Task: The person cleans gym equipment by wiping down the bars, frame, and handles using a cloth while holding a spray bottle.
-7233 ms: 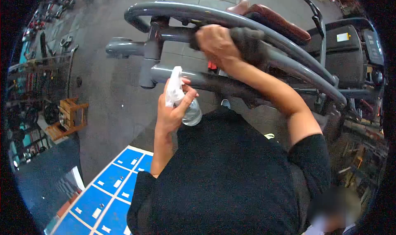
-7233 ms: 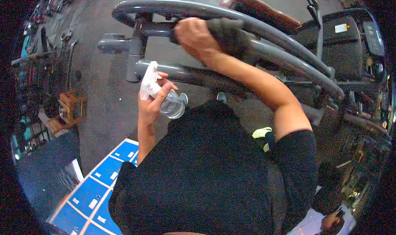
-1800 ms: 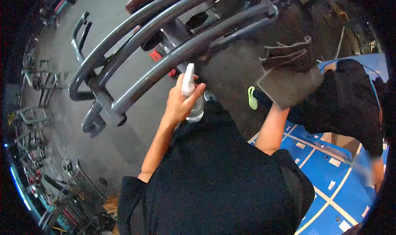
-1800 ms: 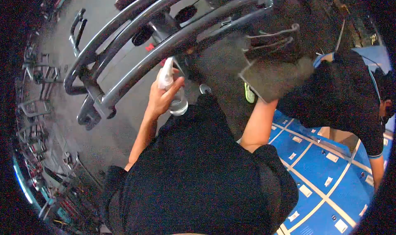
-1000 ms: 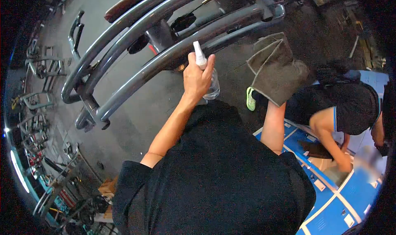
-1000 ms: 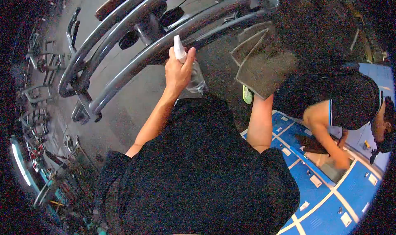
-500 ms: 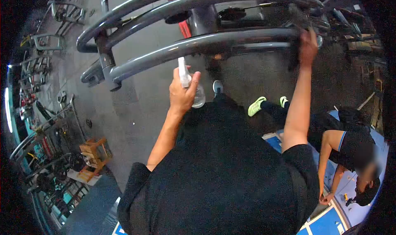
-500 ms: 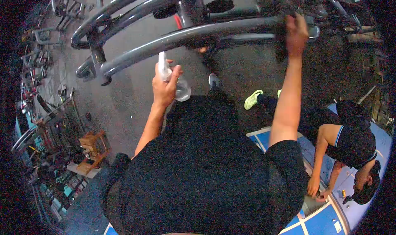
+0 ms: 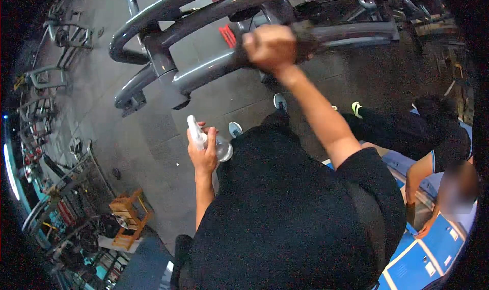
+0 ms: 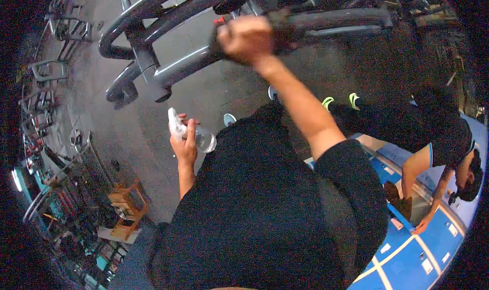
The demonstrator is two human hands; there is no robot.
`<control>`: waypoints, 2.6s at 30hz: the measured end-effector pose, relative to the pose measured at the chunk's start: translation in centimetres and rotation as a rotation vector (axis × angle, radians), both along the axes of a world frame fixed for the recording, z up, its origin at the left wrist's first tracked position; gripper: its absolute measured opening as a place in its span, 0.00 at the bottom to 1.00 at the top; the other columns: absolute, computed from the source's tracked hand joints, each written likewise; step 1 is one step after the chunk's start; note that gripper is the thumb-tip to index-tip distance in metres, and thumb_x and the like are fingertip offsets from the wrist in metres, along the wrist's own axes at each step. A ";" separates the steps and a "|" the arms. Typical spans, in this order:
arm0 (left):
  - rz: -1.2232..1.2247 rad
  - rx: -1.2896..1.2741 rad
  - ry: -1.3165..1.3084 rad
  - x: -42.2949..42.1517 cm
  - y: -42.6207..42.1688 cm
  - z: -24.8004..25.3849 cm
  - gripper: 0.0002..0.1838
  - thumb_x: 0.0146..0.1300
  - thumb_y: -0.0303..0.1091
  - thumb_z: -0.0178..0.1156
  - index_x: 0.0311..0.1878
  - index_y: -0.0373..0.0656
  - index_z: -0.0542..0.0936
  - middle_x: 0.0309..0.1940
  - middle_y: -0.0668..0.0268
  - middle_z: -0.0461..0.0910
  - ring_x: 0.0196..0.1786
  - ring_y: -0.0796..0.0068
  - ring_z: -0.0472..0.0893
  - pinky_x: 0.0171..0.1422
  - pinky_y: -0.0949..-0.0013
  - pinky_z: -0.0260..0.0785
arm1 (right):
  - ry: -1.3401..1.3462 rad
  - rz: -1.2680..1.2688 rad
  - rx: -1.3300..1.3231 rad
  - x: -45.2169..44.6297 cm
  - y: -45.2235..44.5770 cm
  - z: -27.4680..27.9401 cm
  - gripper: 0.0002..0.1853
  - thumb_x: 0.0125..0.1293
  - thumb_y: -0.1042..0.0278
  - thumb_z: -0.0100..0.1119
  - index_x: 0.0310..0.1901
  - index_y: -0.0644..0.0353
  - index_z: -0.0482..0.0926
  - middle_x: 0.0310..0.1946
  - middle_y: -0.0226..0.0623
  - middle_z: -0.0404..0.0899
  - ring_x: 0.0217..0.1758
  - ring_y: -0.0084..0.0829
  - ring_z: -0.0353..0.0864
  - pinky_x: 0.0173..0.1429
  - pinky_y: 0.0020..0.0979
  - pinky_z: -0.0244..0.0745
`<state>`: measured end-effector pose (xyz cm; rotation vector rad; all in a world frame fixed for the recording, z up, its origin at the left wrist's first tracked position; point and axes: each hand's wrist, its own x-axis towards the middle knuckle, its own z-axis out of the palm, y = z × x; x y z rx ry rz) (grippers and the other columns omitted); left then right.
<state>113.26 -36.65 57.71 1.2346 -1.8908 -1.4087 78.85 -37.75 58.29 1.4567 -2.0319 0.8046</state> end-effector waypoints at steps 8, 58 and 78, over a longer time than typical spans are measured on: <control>0.124 -0.056 -0.002 5.4 -1.6 -0.2 0.16 0.75 0.33 0.64 0.59 0.36 0.74 0.37 0.60 0.88 0.40 0.72 0.87 0.48 0.69 0.76 | -0.201 0.326 -0.055 15.9 -7.0 2.6 0.19 0.65 0.49 0.62 0.28 0.59 0.79 0.29 0.44 0.77 0.35 0.42 0.80 0.47 0.40 0.70; -0.211 -0.089 -0.028 -11.7 1.1 0.4 0.19 0.71 0.42 0.69 0.55 0.39 0.78 0.35 0.58 0.87 0.37 0.62 0.88 0.44 0.62 0.78 | 0.314 -0.010 0.050 -24.5 15.7 2.0 0.17 0.65 0.52 0.67 0.39 0.60 0.85 0.39 0.47 0.85 0.47 0.51 0.85 0.57 0.47 0.80; -0.003 -0.032 -0.024 -1.4 1.0 0.7 0.19 0.71 0.36 0.69 0.58 0.40 0.77 0.38 0.60 0.87 0.40 0.69 0.86 0.46 0.66 0.77 | 0.005 -0.062 0.011 1.0 0.6 1.7 0.16 0.69 0.57 0.58 0.27 0.58 0.78 0.27 0.43 0.76 0.32 0.46 0.78 0.43 0.47 0.72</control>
